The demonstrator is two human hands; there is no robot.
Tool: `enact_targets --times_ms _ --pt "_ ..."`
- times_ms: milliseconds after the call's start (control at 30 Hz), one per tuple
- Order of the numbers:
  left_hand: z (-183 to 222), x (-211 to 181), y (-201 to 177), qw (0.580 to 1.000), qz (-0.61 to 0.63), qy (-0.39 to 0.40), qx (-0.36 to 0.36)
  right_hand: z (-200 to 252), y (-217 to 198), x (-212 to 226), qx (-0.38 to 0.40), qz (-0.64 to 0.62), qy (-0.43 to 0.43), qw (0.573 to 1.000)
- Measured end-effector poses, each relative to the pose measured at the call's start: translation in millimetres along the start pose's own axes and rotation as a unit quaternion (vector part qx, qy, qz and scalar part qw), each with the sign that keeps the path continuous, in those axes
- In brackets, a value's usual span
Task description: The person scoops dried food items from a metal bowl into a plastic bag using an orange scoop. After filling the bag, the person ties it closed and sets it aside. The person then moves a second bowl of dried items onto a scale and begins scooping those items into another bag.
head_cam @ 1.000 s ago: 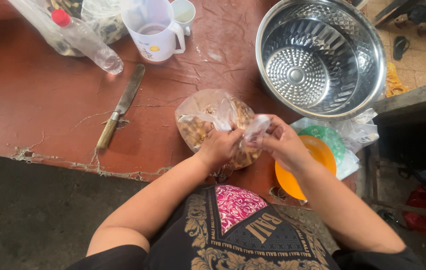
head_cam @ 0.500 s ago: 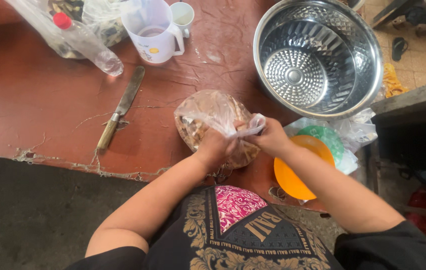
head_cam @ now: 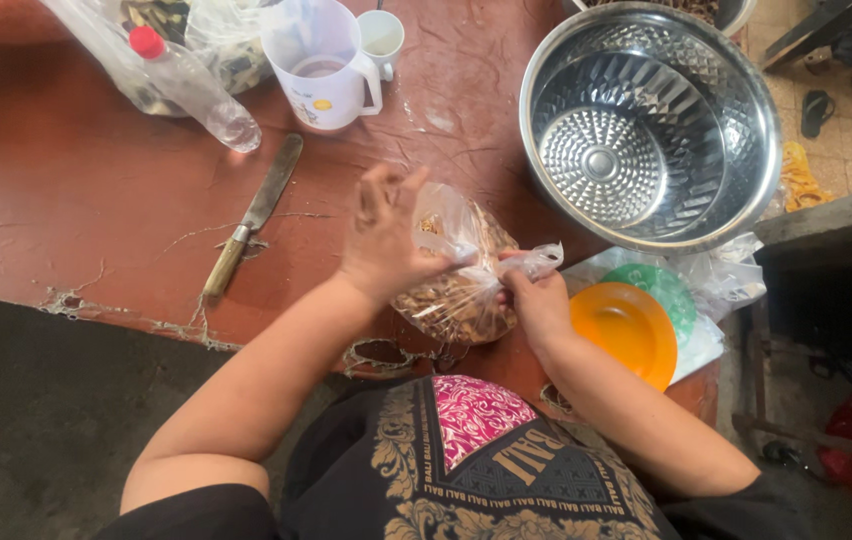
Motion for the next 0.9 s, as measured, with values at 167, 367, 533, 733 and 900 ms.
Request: enact_targets --times_ms 167,367,533,733,900 --pt "2 -10 16 0.995 0.058 -0.066 0.052 6 -4 -2 -0.012 -0.013 0.022 1.000" --pt "5 47 34 0.908 0.390 -0.132 0.082 4 -2 -7 0.011 -0.036 0.010 0.999" --pt "19 61 17 0.950 0.288 -0.110 -0.046 -1 0 2 0.073 0.052 -0.062 0.994" --pt "17 46 11 0.954 0.284 -0.015 -0.092 10 -2 25 0.235 0.058 -0.052 0.969" --pt "10 41 3 0.944 0.328 0.014 -0.045 13 -8 120 0.305 0.085 -0.064 0.946"
Point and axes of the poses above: each hand's wrist, its own z-axis away from the middle knuckle, its own y-axis out of the palm, x = y × z, the point moved 10 cm from there along -z, towards the middle knuckle, and after that the axes turned 3 degrees about z, right-handed, at the moved point
